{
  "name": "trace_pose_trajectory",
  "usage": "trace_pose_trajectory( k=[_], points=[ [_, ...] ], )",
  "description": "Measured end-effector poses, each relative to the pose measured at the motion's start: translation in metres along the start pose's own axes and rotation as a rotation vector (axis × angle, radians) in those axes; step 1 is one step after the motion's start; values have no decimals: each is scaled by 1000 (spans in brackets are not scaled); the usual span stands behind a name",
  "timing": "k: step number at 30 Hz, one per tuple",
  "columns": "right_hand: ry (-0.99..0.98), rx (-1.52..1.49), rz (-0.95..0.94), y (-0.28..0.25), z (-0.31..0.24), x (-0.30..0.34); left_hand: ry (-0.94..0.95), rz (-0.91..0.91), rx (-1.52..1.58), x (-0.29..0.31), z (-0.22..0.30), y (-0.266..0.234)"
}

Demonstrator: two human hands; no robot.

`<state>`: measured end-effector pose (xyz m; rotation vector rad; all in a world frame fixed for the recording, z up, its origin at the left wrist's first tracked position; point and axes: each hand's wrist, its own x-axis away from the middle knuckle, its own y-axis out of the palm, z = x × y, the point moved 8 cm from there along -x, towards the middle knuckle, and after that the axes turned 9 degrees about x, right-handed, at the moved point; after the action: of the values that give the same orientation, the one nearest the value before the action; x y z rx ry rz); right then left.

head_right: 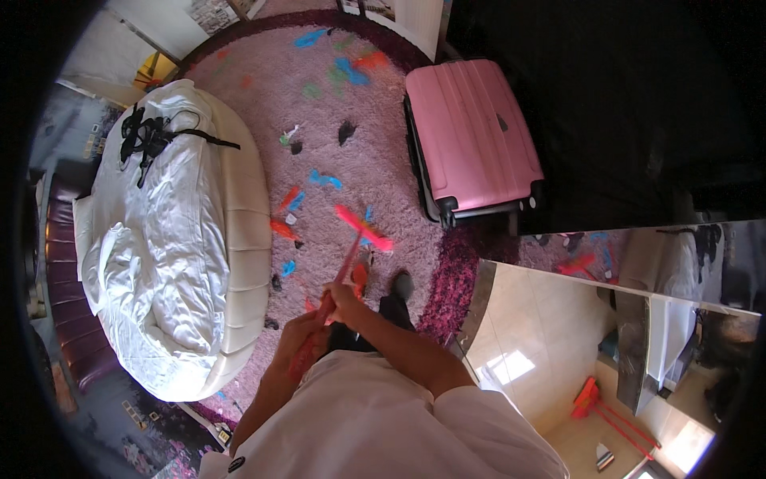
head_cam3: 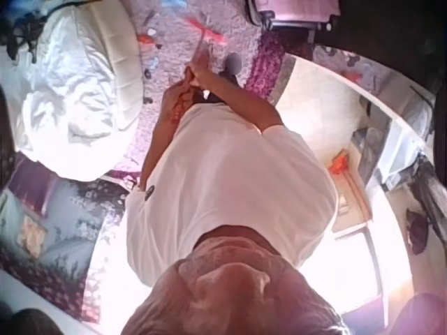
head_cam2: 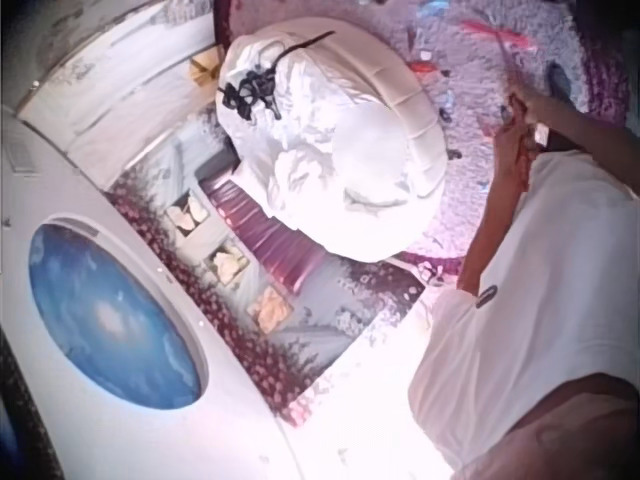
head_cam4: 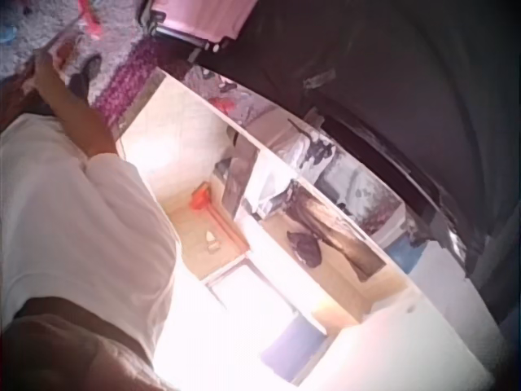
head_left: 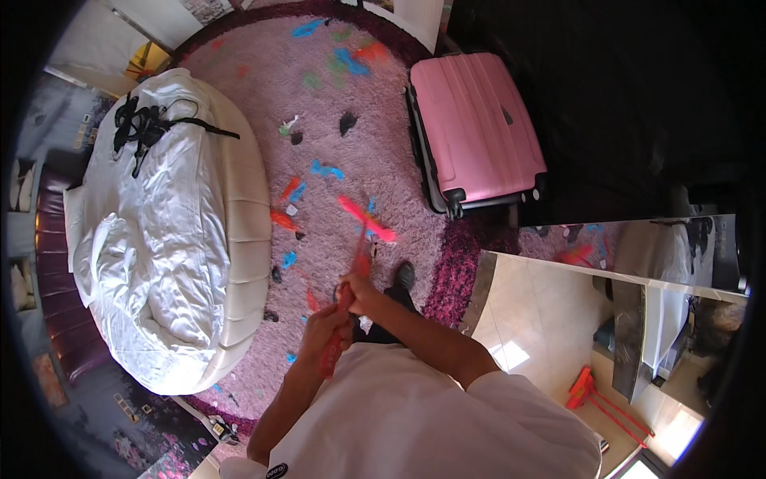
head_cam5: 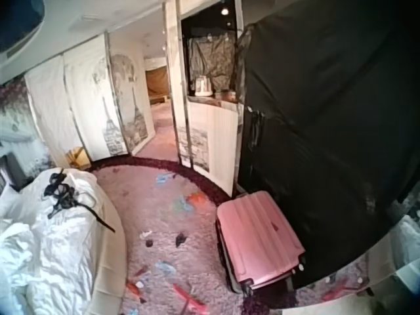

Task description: The person uses a red broom to sweep scattered colorful confetti and debris on a pink rug in a bedroom. The person moves the broom back and forth to gather the debris into a pile near a bed and a pink suitcase.

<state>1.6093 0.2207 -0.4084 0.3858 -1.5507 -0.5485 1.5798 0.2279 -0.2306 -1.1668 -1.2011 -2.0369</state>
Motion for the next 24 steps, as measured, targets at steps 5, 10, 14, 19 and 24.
trace_pose_trajectory(
  k=[5,10,14,19,24],
  points=[
    [58,32,-127,46,8,25,146,149,-60,43,21,14],
    [17,33,-39,24,-8,36,45,2,85,34,11,10],
    [3,23,44,-29,-18,20,-92,-115,140,0,-9,9],
    [65,-41,53,-44,-3,-6,-30,29,3,-12,-13,11],
    [104,-9,-151,30,-3,10,190,191,-162,22,18,18]
  ],
)
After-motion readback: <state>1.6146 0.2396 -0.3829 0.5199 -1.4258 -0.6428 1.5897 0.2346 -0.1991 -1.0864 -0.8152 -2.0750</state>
